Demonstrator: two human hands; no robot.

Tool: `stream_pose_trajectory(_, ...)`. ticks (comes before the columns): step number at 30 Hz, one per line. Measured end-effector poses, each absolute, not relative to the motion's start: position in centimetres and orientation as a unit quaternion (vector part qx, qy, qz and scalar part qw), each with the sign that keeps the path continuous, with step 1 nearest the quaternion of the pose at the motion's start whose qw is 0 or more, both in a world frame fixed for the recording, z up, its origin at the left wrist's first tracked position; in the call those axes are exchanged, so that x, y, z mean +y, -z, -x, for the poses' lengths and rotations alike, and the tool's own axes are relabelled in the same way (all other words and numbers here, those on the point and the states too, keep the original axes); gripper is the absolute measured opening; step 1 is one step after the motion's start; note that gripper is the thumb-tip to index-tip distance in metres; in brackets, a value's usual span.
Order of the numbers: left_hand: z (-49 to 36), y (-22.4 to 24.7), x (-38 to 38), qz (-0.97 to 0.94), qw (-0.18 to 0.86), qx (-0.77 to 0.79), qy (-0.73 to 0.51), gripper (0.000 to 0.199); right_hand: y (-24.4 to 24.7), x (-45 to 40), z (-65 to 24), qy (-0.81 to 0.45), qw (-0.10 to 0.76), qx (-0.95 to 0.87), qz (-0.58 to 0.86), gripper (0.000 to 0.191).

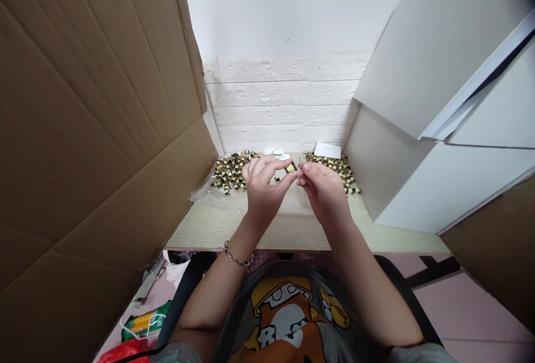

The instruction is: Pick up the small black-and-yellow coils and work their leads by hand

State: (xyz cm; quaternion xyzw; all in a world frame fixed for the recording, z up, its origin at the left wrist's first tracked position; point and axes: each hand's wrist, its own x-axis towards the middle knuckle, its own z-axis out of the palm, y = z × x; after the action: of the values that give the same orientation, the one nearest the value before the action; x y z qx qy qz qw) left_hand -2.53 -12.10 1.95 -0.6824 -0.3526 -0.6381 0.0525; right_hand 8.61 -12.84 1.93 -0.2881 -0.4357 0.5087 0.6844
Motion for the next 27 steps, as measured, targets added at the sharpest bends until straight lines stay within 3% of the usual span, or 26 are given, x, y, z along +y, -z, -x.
stream_pose_trajectory(7,2.7,-2.3,-12.2,0.678,0.226,-0.36,0.6,0.014,-2.4,-13.2,-8.9,-0.371,0.709,-0.498,0.334,0.011)
stream_pose_trajectory(21,2.6,-2.0,-12.3,0.674,0.262,-0.382,0.575,0.012,-2.6,-14.2,-8.8,-0.102,0.691,-0.603,0.386,0.012)
stream_pose_trajectory(24,2.5,-2.0,-12.4,0.677,0.263,-0.376,0.576,0.014,-2.6,-14.1,-8.9,-0.1,0.703,-0.589,0.385,0.012)
stream_pose_trajectory(27,2.4,-2.1,-12.5,0.674,0.263,-0.37,0.583,0.015,-2.5,-13.6,-9.0,-0.204,0.72,-0.548,0.372,0.012)
